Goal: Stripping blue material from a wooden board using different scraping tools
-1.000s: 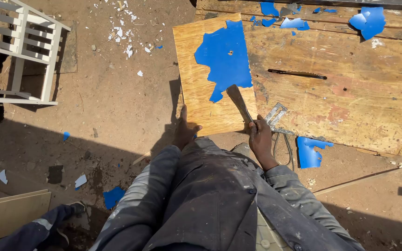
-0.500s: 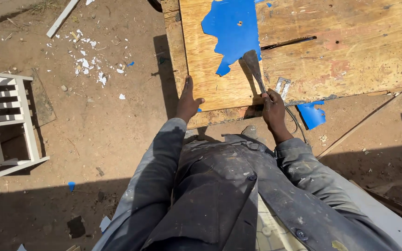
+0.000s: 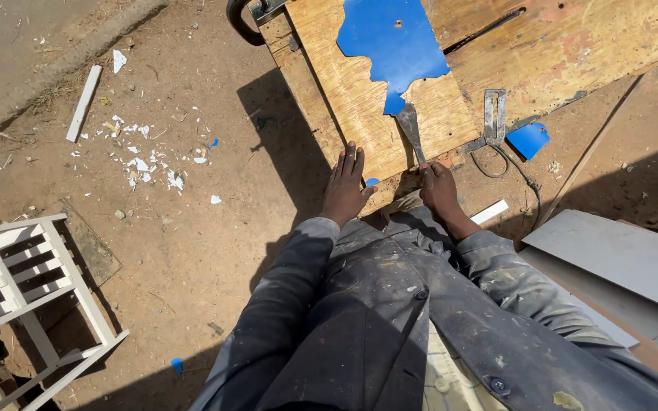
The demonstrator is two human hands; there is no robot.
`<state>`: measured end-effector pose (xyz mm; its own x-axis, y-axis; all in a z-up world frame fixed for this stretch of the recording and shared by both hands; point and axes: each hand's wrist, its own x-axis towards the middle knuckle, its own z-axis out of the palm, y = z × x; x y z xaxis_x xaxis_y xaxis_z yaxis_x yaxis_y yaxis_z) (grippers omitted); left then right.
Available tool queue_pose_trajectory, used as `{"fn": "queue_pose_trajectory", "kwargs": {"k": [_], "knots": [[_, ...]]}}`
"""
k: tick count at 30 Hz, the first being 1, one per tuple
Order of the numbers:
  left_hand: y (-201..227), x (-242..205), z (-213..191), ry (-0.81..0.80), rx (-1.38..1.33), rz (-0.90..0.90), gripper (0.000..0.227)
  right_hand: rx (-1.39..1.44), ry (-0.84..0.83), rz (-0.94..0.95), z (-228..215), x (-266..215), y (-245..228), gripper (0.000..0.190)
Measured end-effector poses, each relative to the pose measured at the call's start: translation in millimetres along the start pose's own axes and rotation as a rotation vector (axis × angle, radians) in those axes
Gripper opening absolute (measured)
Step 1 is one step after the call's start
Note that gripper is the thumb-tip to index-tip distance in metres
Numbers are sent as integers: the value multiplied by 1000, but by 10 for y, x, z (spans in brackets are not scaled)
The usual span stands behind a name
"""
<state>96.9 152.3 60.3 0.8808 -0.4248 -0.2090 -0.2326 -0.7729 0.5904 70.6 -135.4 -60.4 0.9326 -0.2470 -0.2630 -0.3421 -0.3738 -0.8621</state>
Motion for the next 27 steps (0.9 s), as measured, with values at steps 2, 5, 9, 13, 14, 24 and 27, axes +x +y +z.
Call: {"fn": "queue_pose_trajectory", "kwargs": {"k": [2,5,9,13,14,24,27], "knots": [[60,62,-91,-19,23,21,94,-17,50,-33,35,129,-504,44],[107,23,-198,-75,76,5,91,-20,69,-41,16,84,-757,45],[172,44,-331,-144,151,-39,90,12,15,55,-210,-137,-748,41],[165,100,-337,-150,171,-24,98,43,-39,62,-215,-316,-858,45],[149,109,-351,-160,165,-25,97,47,-23,23,-137,-71,-686,45],[287,142,-598,-239,197,-3,94,115,51,67,147,1229,-772,37],[137,227,-458,-259,260,-15,97,-50,-14,61,-168,389,-959,46]]}}
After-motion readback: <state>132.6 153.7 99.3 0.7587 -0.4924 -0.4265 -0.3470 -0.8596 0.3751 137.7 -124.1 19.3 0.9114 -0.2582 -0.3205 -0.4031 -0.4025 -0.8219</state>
